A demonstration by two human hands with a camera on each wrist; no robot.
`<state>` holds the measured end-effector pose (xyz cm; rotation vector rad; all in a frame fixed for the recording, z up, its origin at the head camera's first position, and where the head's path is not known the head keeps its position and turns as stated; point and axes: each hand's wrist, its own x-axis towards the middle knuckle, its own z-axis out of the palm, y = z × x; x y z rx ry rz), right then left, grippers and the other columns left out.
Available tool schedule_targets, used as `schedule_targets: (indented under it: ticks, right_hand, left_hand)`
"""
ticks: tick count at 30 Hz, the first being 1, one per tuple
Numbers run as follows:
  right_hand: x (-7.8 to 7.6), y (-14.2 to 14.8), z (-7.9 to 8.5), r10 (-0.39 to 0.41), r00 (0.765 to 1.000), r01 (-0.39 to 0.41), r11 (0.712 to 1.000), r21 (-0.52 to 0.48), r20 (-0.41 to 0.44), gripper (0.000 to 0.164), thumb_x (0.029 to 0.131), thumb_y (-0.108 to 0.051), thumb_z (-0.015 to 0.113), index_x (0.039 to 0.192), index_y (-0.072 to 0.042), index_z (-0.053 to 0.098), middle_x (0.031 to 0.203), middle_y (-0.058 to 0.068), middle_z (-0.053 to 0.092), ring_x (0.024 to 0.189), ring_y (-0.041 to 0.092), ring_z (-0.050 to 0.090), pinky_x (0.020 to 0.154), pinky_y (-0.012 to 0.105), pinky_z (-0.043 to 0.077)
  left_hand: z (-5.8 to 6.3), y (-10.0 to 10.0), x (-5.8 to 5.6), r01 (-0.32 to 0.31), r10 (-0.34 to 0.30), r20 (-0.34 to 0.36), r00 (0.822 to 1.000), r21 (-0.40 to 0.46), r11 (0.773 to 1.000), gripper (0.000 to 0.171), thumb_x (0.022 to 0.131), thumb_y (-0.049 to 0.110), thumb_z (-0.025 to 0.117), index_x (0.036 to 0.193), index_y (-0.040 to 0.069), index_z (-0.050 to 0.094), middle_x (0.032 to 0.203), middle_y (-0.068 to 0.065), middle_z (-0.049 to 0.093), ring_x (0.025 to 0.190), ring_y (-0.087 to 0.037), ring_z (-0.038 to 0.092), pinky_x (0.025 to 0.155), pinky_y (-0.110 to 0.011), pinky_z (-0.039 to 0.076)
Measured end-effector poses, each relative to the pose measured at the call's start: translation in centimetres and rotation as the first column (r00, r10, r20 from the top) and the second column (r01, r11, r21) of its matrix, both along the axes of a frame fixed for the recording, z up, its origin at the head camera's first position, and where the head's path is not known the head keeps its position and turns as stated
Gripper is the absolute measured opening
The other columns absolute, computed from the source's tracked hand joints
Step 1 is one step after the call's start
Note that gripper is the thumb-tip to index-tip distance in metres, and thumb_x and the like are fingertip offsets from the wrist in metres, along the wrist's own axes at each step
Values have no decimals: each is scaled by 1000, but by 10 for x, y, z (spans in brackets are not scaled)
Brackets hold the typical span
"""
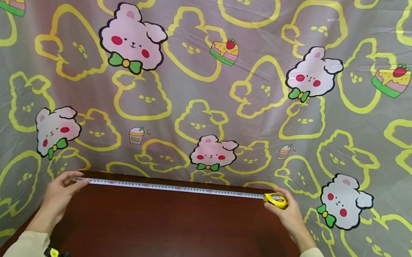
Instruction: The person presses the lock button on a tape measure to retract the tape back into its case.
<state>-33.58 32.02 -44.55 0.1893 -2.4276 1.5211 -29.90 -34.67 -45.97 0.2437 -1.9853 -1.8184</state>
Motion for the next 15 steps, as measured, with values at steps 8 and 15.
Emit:
schedule_targets:
  ticks: [8, 15]
  right_hand:
    - [-1, -4, -3, 12, 1000, -12, 1000, 8, -8, 67, 91, -19, 83, 146, -4, 48, 138, 22, 51, 108, 31, 54, 82, 23, 49]
    - [-1, -7, -6, 42, 998, -42, 999, -2, -36, 67, 89, -16, 85, 144, -3, 50, 136, 20, 55, 104, 25, 57, 81, 23, 50]
  left_hand:
    - [3, 7, -1, -11, 12, 28, 1000, -41, 999, 27, 92, 25, 83, 111, 16, 67, 90, 11, 62, 83, -8, 57, 70, -19, 50]
    - [1, 10, -4, -2, 4, 29, 1000, -57, 998, 32, 92, 28, 83, 114, 12, 66, 92, 12, 62, 87, -8, 57, 72, -19, 50]
